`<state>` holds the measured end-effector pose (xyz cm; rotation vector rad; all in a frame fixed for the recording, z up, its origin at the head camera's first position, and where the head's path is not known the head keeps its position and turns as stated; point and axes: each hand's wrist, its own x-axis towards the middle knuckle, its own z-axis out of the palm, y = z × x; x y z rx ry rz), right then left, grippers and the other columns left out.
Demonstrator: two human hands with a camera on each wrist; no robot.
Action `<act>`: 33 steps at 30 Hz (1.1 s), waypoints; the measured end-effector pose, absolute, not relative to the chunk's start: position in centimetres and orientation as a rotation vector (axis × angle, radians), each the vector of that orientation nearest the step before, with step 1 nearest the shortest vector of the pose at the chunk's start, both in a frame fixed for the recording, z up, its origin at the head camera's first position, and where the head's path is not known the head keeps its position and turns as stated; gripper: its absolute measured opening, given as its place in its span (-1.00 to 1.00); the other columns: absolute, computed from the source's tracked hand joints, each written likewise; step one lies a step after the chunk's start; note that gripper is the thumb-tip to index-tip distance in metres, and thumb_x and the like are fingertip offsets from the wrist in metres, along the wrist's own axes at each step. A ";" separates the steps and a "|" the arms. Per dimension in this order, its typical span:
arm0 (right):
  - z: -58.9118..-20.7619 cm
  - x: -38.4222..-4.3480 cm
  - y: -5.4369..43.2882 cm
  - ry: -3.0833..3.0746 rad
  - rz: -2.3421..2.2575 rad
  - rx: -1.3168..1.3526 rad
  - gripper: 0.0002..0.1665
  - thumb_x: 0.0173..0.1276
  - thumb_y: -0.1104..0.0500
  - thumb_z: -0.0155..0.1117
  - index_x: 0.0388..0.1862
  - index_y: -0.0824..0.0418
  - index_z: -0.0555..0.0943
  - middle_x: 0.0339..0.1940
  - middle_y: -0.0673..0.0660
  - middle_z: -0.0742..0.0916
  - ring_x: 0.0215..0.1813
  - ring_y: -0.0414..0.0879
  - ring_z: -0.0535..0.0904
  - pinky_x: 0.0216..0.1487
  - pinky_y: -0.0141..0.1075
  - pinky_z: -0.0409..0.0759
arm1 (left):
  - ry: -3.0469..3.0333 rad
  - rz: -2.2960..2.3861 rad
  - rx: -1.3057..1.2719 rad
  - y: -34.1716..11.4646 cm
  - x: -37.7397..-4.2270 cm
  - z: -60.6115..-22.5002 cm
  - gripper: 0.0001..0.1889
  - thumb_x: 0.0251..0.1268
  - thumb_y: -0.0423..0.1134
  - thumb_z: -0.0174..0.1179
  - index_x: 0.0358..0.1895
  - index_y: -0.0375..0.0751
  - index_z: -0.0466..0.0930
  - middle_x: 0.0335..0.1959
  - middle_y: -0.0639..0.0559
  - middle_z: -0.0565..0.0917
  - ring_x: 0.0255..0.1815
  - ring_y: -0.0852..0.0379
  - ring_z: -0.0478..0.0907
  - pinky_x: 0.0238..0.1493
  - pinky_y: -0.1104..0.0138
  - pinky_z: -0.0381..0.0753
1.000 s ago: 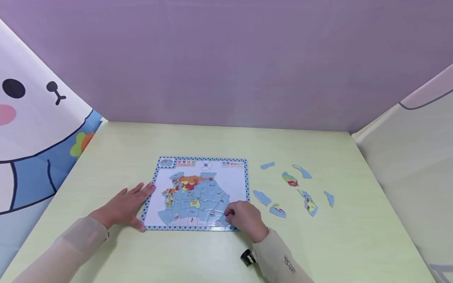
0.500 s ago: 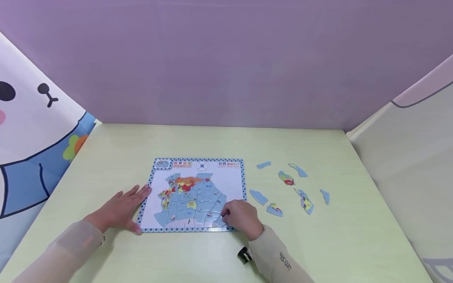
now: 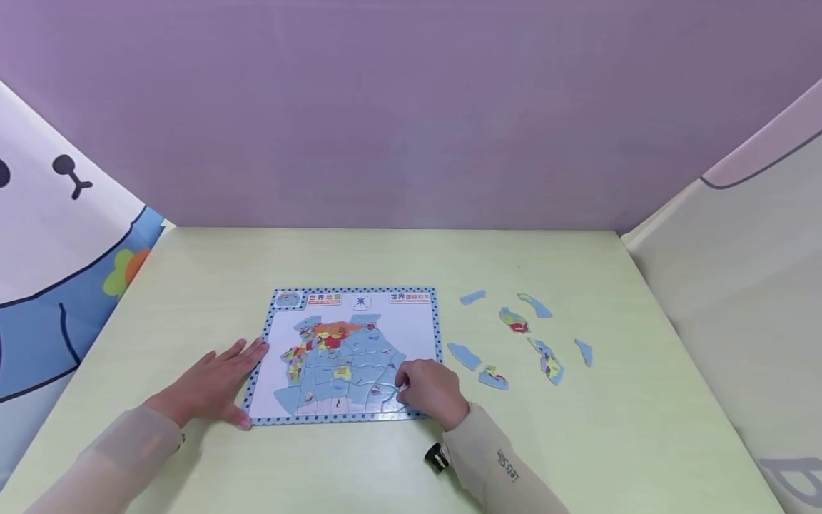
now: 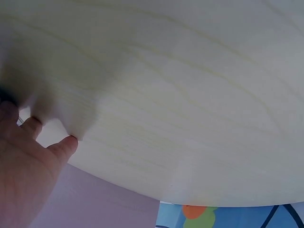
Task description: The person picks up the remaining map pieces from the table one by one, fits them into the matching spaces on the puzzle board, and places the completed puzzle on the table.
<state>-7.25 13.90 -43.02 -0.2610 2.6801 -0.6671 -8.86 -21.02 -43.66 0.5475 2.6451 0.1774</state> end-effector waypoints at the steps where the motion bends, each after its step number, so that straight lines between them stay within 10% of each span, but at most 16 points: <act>1: -43.0 -7.2 13.9 2.679 -0.667 -0.259 -0.88 0.12 0.22 0.47 -0.41 0.09 0.66 -0.52 -0.07 0.57 -0.41 -0.12 0.43 -0.31 -0.25 0.42 | 2.642 0.175 0.543 -21.0 -8.9 -43.7 0.26 -0.33 0.23 0.50 0.48 -0.31 0.06 0.50 -0.24 0.09 0.48 -0.33 -0.09 0.28 -0.36 -0.03; 33: -41.8 -7.4 16.1 2.680 -0.763 -0.283 -0.84 0.23 0.15 0.37 -0.20 0.11 0.67 -0.45 -0.06 0.62 -0.40 -0.16 0.46 -0.33 -0.26 0.46 | 2.631 0.177 0.525 -20.9 -8.8 -43.3 0.28 -0.36 0.28 0.49 0.47 -0.31 0.07 0.49 -0.23 0.10 0.48 -0.33 -0.06 0.27 -0.35 -0.02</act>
